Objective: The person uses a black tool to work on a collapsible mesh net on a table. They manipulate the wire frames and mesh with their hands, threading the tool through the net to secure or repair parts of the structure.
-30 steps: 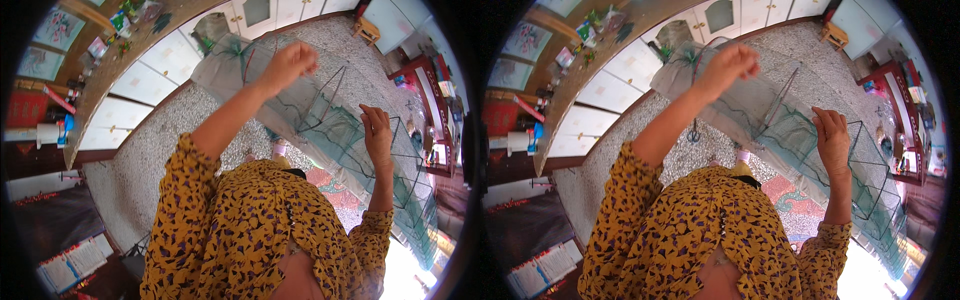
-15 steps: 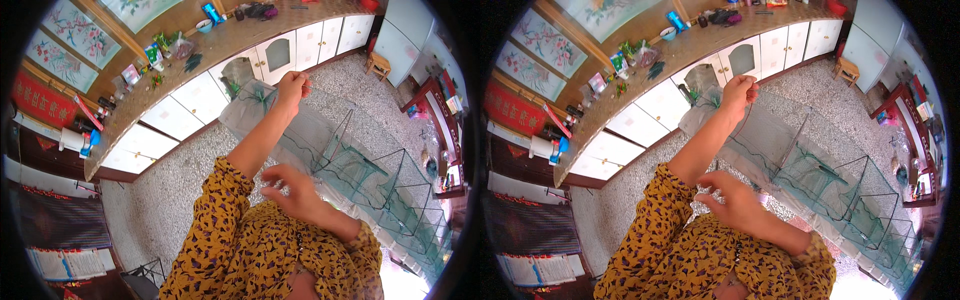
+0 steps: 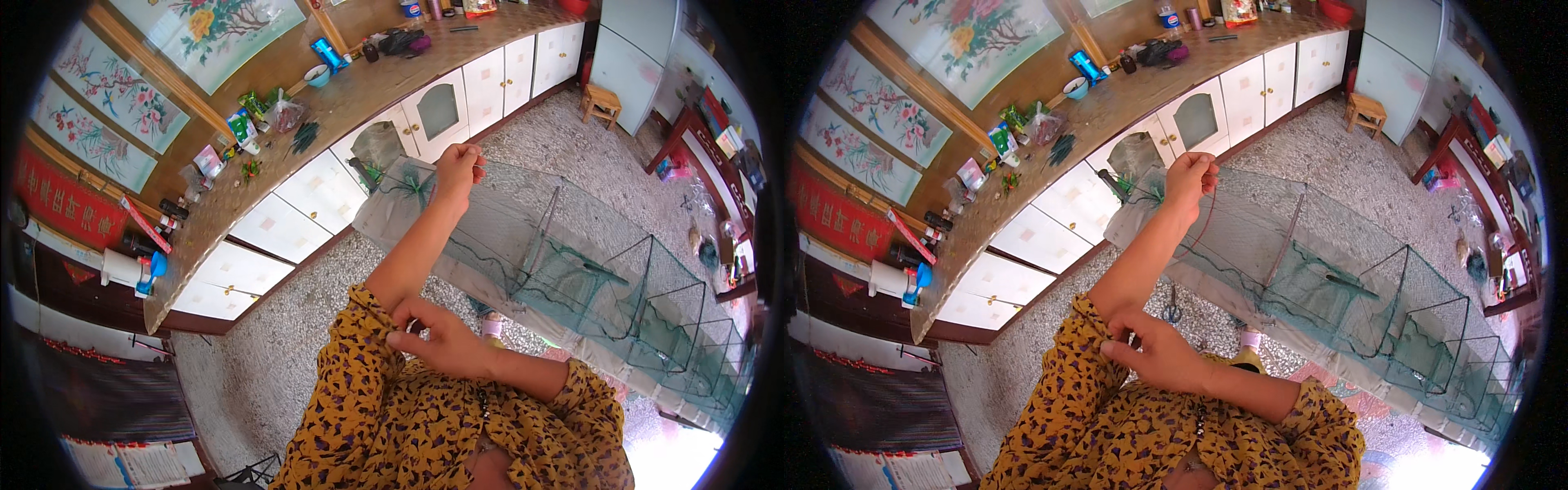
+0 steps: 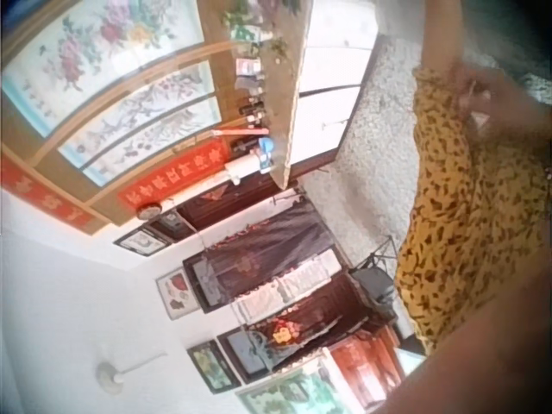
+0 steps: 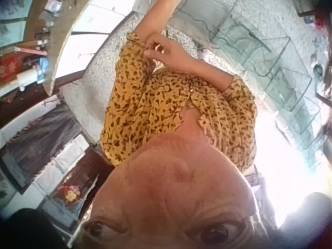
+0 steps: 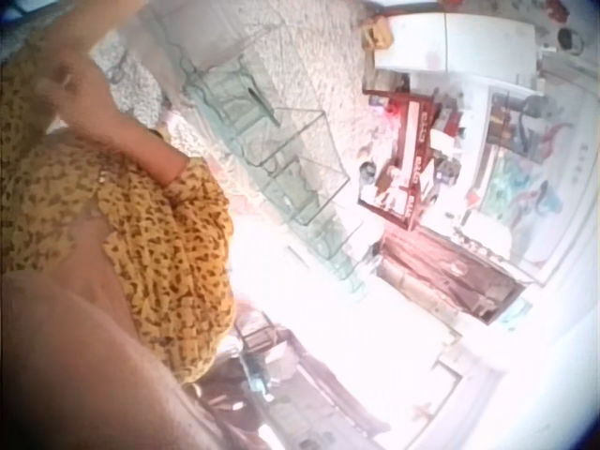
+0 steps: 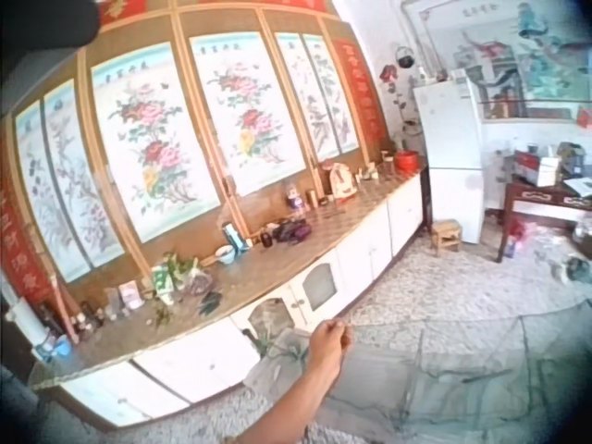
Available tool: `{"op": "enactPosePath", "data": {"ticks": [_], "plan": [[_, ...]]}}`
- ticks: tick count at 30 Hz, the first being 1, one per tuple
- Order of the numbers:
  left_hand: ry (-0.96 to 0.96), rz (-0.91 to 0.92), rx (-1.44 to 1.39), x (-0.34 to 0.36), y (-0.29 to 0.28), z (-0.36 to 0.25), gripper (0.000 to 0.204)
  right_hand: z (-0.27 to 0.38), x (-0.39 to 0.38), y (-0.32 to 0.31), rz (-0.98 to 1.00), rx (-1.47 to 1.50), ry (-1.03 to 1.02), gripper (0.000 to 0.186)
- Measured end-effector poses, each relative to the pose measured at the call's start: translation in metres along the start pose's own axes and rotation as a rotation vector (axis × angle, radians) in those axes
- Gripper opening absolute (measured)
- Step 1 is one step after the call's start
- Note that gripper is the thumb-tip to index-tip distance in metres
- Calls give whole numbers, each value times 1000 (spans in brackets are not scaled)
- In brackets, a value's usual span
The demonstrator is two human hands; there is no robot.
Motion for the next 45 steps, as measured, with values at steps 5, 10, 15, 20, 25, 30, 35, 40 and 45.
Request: {"op": "enactPosePath", "data": {"ticks": [5,10,15,20,25,30,35,40,45], "plan": [[61,65,33,-7,20,-12,10,-18,2,-10,18,342,224,18],[273,117,24,-6,55,-25,10,6,-5,-26,197,64,428,30],[741,180,354,-39,126,-54,16,64,-20,-34,135,551,268,25],[830,366,555,-98,164,-123,19,79,-20,-22,309,981,453,22],[888,489,525,-121,200,-127,11,58,-9,-20,309,1022,360,21],[1037,572,702,-145,198,-157,15,46,-14,-16,315,1038,353,20],[1043,559,730,-141,188,-163,16,39,-10,-15,317,1056,355,19],[1052,555,743,-144,186,-166,17,36,-12,-16,308,1047,343,19],[1045,528,749,-140,187,-171,19,30,-11,-20,312,1019,316,18]]}}
Point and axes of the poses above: each hand's wrist, its own x-axis towards the middle knuckle, its own y-axis out of the palm, z = x × y, the point moved 6 cm from there along x, towards the middle knuckle, and after that the axes turned 11 degrees about -z, right-handed, at the moved point
